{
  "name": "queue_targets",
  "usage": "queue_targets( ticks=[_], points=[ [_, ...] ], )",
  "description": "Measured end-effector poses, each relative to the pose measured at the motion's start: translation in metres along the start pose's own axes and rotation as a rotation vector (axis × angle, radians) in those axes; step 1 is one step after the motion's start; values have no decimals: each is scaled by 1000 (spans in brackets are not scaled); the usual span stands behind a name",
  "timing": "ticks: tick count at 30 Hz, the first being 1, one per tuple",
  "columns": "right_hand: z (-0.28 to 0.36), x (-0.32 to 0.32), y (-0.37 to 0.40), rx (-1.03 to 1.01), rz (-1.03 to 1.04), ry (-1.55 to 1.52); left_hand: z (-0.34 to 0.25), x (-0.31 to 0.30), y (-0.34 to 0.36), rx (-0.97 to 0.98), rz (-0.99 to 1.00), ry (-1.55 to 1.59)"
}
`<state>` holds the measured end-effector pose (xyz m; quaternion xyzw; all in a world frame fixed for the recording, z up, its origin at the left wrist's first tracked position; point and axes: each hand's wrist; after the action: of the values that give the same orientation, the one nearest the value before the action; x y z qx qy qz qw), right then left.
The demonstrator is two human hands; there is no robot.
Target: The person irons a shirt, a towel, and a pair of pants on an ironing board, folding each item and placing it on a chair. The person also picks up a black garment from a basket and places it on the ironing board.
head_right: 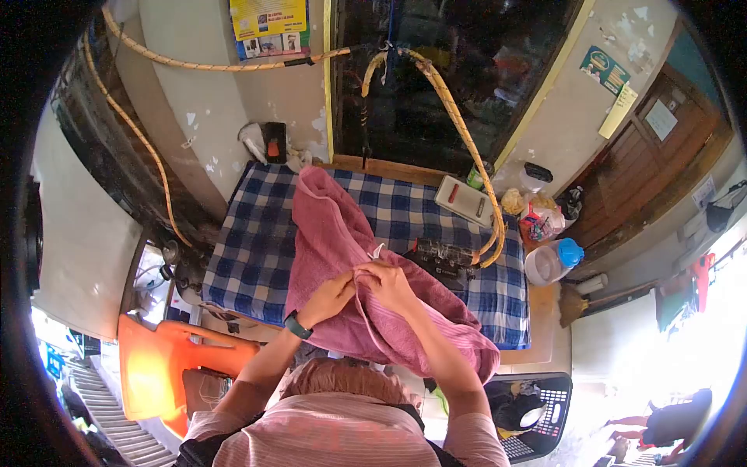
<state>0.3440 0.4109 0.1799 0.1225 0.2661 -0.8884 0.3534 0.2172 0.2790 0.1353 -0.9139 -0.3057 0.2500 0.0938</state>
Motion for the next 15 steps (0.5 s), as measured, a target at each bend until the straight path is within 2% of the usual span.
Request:
queue_targets(
  ticks=[1,2,4,5,7,8,9,11,12,13,15],
  points=[
    [4,-7,-1,-95,38,73,-1,0,1,5,27,15],
    [17,-18,-4,-92,-39,180,0,-1,4,7,37,15],
    [48,-59,-22,-85,-243,328,6,-2,12,120,-270,-294],
    [67,-88,-35,-81,-372,366,5,-6,17,125,-253,-292],
    [104,-141,-57,-99,-617,274,2,-14,24,15,-451,-61],
    [108,-169,-69,-249,-708,381,3,-12,33,-34,-477,62],
    [141,-184,-74,-173,-810,433,-2,-12,37,-26,-460,65],
    [156,-225,-93,-359,-971,505,-16,-14,44,-214,-364,156],
    [167,-241,-103,-468,-1045,464,-6,-8,46,-209,-346,22],
    [179,-254,-110,-578,-1114,420,5,-2,48,-208,-338,23],
    [209,-274,-114,-595,-1239,391,31,7,47,-107,-219,-263]
  ],
)
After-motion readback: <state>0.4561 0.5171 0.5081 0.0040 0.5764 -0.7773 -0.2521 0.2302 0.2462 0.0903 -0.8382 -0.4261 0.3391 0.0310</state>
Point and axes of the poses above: each hand's wrist, its own y-axis away from the middle knuckle, its own x-axis out of the palm, z = x × y, and after that the axes turned 12 degrees about -z, right-handed
